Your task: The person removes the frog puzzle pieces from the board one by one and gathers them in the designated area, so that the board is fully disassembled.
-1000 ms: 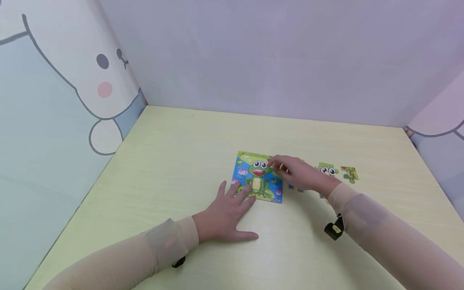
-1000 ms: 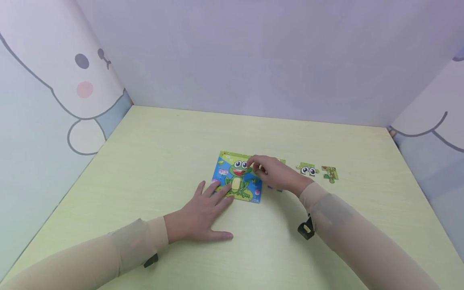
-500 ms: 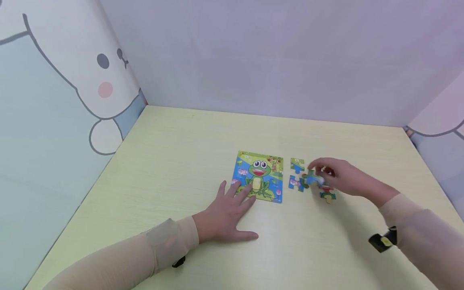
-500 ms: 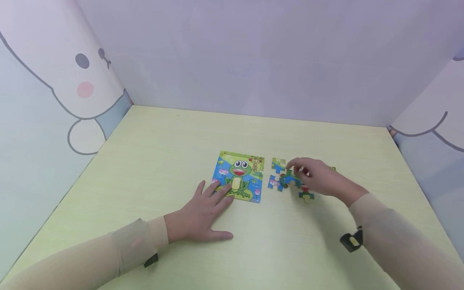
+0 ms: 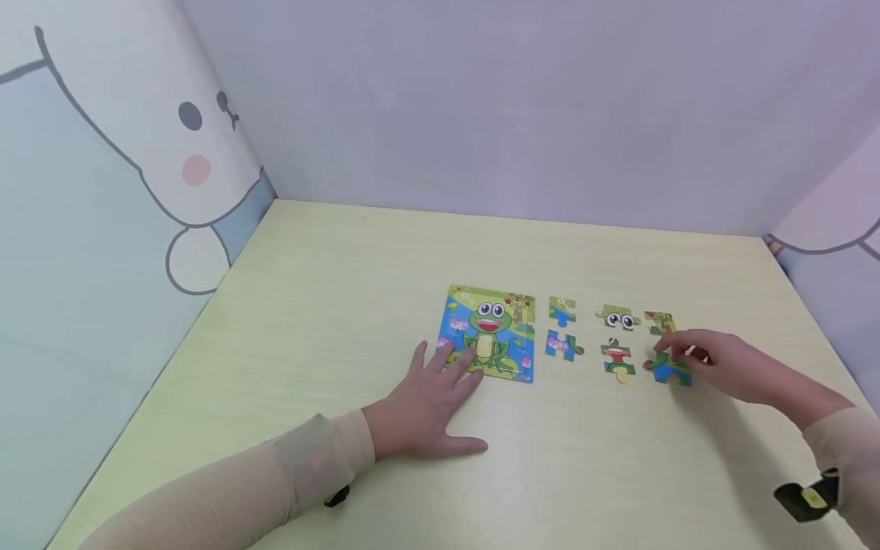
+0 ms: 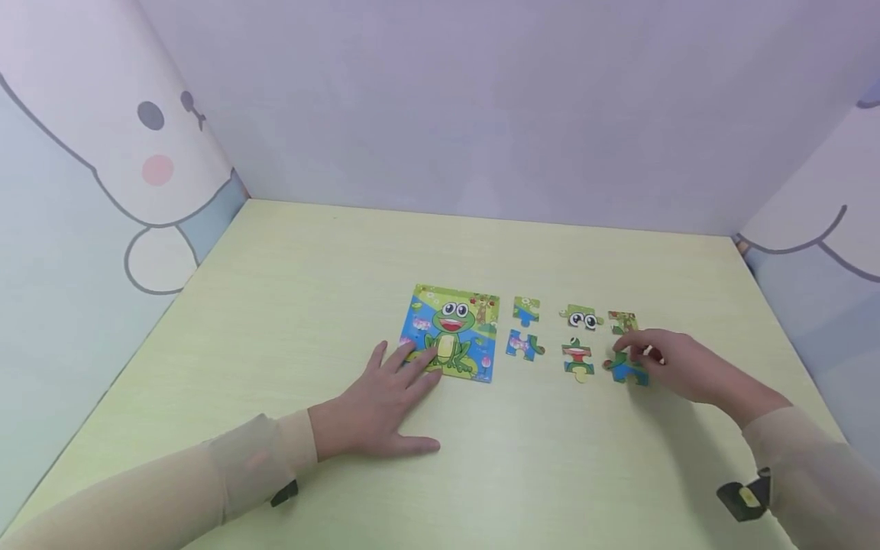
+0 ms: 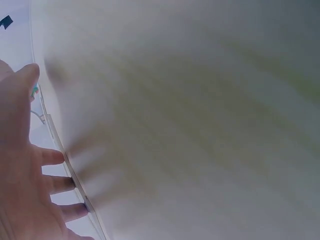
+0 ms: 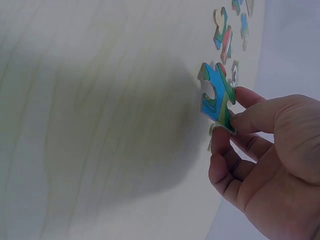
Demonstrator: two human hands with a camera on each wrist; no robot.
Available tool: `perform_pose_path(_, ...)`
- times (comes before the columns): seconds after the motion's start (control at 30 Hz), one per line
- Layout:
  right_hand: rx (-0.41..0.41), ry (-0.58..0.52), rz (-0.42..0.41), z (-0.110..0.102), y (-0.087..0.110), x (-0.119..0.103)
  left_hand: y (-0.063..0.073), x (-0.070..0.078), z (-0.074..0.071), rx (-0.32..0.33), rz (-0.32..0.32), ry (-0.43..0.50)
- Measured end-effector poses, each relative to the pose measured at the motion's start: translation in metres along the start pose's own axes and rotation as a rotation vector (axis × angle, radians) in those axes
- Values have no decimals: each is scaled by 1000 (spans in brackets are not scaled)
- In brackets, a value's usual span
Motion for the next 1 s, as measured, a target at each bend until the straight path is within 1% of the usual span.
perform_pose_path(0.1,16,34,11,-3,2,3,0,0,0,-2,-1,6)
perform_pose_path(0.23,65,84,21,-13,2,5,1,0,-1,-1,0,8)
perform_pose_path(0.33,104,94,21,-20,0,2,1,-1,-1,5,0,-3)
perform_pose_path(0.4,115,87,24,-23,-2,-3,1,-1,-2,10,-1,-11)
perform_pose_path(0.57,113,47,16,-26,-14,-21,4,-6,-6,44,9,-19)
perform_pose_path(0.67,103,31,-2,-26,-24,-35,10,-14,-9,77,6,-11)
perform_pose_path(0.77,84,19,-20,-25,-34,-52,17,-25,-11,98,-12,-6)
perform_pose_path(0.83,75,11,-35,-23,-40,-63,22,-31,-11,100,-24,-8)
perform_pose_path(1.0,57,-15,-80,-18,-53,-91,30,-38,-12,87,-12,9)
Point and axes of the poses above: each hand's wrist, its own y-axis away from the middle knuckle, its own z-axis out of the palm, x = y × z, the point moved 7 cm from there along -y, towards the middle knuckle, and after that the axes turned 10 degrees about y, right-handed, at the moved point
